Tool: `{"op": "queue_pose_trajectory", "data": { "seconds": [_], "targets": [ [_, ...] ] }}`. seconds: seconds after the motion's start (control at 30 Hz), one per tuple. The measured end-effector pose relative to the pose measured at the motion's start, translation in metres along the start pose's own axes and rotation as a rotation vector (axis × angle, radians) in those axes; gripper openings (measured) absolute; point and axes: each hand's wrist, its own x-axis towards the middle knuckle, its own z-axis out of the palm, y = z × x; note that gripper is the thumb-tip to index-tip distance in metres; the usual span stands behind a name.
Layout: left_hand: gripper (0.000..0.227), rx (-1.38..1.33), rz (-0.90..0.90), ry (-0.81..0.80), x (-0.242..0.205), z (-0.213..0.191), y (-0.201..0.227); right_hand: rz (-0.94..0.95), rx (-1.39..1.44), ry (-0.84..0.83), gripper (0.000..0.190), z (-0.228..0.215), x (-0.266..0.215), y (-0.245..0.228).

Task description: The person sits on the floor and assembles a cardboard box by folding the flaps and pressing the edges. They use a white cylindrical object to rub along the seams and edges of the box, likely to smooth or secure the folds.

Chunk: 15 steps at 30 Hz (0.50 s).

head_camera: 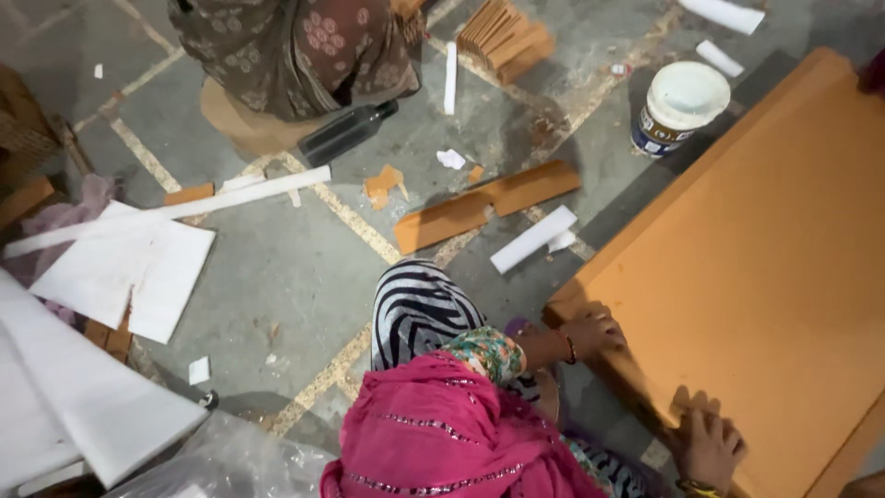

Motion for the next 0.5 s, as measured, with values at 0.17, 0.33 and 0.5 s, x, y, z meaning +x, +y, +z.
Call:
{"op": "queue_pose_trajectory", "data": {
  "seconds": [0.17,0.33,0.5],
  "targets": [
    [0.041,-0.032,-0.05,-0.022,-0.003,0.008,-0.001,-0.149,0.124,0.145,0.103,-0.005,0.003,0.026],
    [0.043,-0.045,-0.054,-0.033,-0.003,0.009,0.0,-0.18,0.155,0.151,0.108,0.0,0.007,0.029],
    [0.057,-0.068,0.074,0.037,0.024,-0.018,0.032,-0.337,0.231,0.075,0.09,0.017,0.018,0.046]
  ]
}}
